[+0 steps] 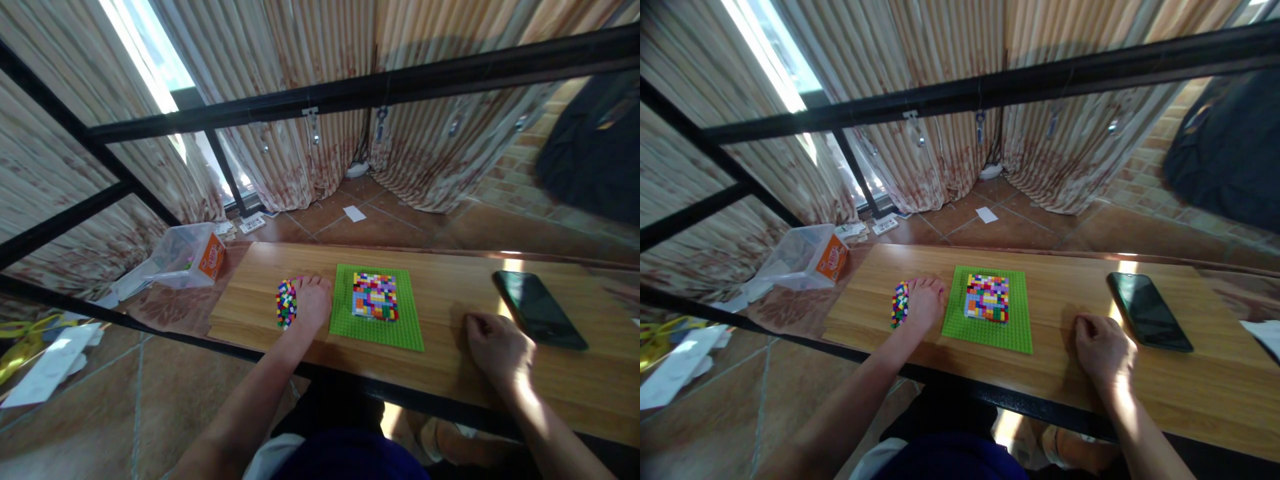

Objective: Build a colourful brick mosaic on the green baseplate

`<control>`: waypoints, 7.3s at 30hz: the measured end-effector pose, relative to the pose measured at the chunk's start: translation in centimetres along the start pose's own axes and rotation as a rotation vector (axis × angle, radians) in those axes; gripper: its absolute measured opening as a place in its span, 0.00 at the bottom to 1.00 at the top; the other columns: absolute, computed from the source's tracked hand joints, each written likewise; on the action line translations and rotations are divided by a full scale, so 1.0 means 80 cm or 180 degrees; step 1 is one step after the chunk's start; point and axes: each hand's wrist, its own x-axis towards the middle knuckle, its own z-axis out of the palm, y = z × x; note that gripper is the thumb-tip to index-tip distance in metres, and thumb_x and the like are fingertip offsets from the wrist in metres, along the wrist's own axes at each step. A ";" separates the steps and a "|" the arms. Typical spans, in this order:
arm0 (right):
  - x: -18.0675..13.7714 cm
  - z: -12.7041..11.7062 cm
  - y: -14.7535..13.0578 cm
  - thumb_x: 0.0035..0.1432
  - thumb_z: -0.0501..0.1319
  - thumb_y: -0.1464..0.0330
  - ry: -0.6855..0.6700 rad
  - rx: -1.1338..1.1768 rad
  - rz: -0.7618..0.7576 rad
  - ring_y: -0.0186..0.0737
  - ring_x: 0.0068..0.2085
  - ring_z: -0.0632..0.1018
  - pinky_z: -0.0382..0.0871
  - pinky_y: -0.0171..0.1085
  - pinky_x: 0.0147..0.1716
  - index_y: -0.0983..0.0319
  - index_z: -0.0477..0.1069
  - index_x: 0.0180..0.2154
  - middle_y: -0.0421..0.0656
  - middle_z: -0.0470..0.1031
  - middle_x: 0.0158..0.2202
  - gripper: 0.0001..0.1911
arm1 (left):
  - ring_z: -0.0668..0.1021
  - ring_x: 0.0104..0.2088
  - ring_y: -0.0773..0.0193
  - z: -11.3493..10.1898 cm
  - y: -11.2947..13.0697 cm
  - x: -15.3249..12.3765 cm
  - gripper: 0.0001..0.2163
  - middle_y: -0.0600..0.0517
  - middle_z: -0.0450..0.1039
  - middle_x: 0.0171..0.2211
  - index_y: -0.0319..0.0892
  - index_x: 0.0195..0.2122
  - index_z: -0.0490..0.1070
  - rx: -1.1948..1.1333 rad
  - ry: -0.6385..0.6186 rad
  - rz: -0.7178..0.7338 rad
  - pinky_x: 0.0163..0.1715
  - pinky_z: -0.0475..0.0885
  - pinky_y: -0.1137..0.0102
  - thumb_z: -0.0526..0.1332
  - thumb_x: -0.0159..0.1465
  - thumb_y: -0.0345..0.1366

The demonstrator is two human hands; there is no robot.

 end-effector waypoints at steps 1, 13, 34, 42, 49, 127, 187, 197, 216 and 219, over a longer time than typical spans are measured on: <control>0.000 0.000 0.000 0.58 0.56 0.60 -0.0003 -0.0002 -0.0013 0.42 0.32 0.74 0.62 0.39 0.30 0.63 0.79 0.34 0.48 0.78 0.33 0.17 | 0.75 0.45 0.53 0.000 0.003 0.001 0.10 0.45 0.77 0.40 0.43 0.40 0.77 -0.0179 0.0055 -0.0001 0.49 0.67 0.57 0.55 0.68 0.30; 0.002 -0.001 -0.003 0.58 0.55 0.59 -0.0021 -0.0042 0.0054 0.43 0.32 0.73 0.62 0.39 0.29 0.63 0.79 0.34 0.49 0.77 0.32 0.18 | 0.78 0.42 0.62 0.000 0.058 0.020 0.11 0.50 0.78 0.38 0.42 0.38 0.78 -0.1949 0.0310 0.0483 0.46 0.74 0.67 0.56 0.67 0.25; 0.000 0.000 -0.005 0.59 0.55 0.61 0.0057 -0.0032 -0.0003 0.43 0.32 0.74 0.62 0.39 0.30 0.63 0.79 0.34 0.48 0.78 0.32 0.17 | 0.76 0.47 0.57 0.013 0.072 0.022 0.10 0.52 0.81 0.44 0.49 0.41 0.81 -0.1137 0.0169 0.0935 0.50 0.66 0.59 0.58 0.69 0.32; 0.000 -0.001 -0.007 0.59 0.55 0.61 -0.0003 0.0013 0.0077 0.42 0.32 0.73 0.61 0.38 0.29 0.62 0.79 0.34 0.48 0.78 0.32 0.17 | 0.78 0.45 0.59 0.022 0.072 0.026 0.11 0.52 0.82 0.43 0.48 0.40 0.81 -0.1414 0.0289 0.0855 0.50 0.68 0.60 0.59 0.67 0.28; 0.000 -0.003 -0.009 0.58 0.56 0.61 -0.0012 0.0086 0.0093 0.43 0.33 0.74 0.63 0.39 0.31 0.62 0.79 0.34 0.48 0.78 0.33 0.16 | 0.79 0.40 0.61 0.022 0.073 0.032 0.10 0.54 0.83 0.38 0.48 0.35 0.81 -0.1687 0.0304 0.0637 0.48 0.70 0.61 0.62 0.65 0.27; 0.002 -0.003 -0.002 0.58 0.54 0.57 -0.0240 -0.0044 0.0223 0.47 0.35 0.75 0.64 0.42 0.32 0.61 0.78 0.34 0.50 0.78 0.35 0.18 | 0.78 0.46 0.54 -0.003 -0.036 -0.024 0.09 0.44 0.80 0.43 0.41 0.44 0.77 -0.0261 0.0445 -0.0383 0.50 0.70 0.59 0.58 0.66 0.29; 0.000 -0.002 -0.007 0.59 0.55 0.60 -0.0112 0.0016 0.0133 0.43 0.34 0.74 0.62 0.39 0.31 0.63 0.79 0.36 0.50 0.78 0.35 0.18 | 0.77 0.44 0.61 0.033 0.032 -0.003 0.11 0.49 0.77 0.39 0.42 0.39 0.78 -0.0961 0.0466 0.1057 0.50 0.73 0.65 0.55 0.70 0.29; -0.001 0.005 0.001 0.58 0.55 0.59 -0.0009 0.0069 0.0093 0.44 0.33 0.74 0.63 0.39 0.31 0.62 0.79 0.34 0.48 0.78 0.34 0.17 | 0.76 0.44 0.60 0.026 0.037 -0.008 0.11 0.49 0.77 0.41 0.42 0.41 0.77 -0.0494 0.0385 0.1164 0.48 0.73 0.65 0.54 0.69 0.26; 0.002 0.008 0.016 0.62 0.51 0.57 -0.0242 -0.0400 -0.0044 0.52 0.37 0.79 0.66 0.43 0.31 0.63 0.80 0.36 0.53 0.80 0.36 0.23 | 0.76 0.48 0.55 0.009 0.040 -0.034 0.18 0.46 0.77 0.48 0.41 0.57 0.70 -0.0612 0.0042 0.0574 0.53 0.70 0.60 0.54 0.66 0.26; 0.002 0.007 0.013 0.62 0.52 0.57 -0.0279 -0.0442 0.0012 0.51 0.37 0.79 0.66 0.43 0.31 0.63 0.80 0.36 0.52 0.80 0.36 0.23 | 0.75 0.49 0.53 0.004 0.013 -0.044 0.16 0.46 0.77 0.47 0.41 0.55 0.71 -0.0451 0.0208 0.0120 0.54 0.68 0.58 0.56 0.67 0.29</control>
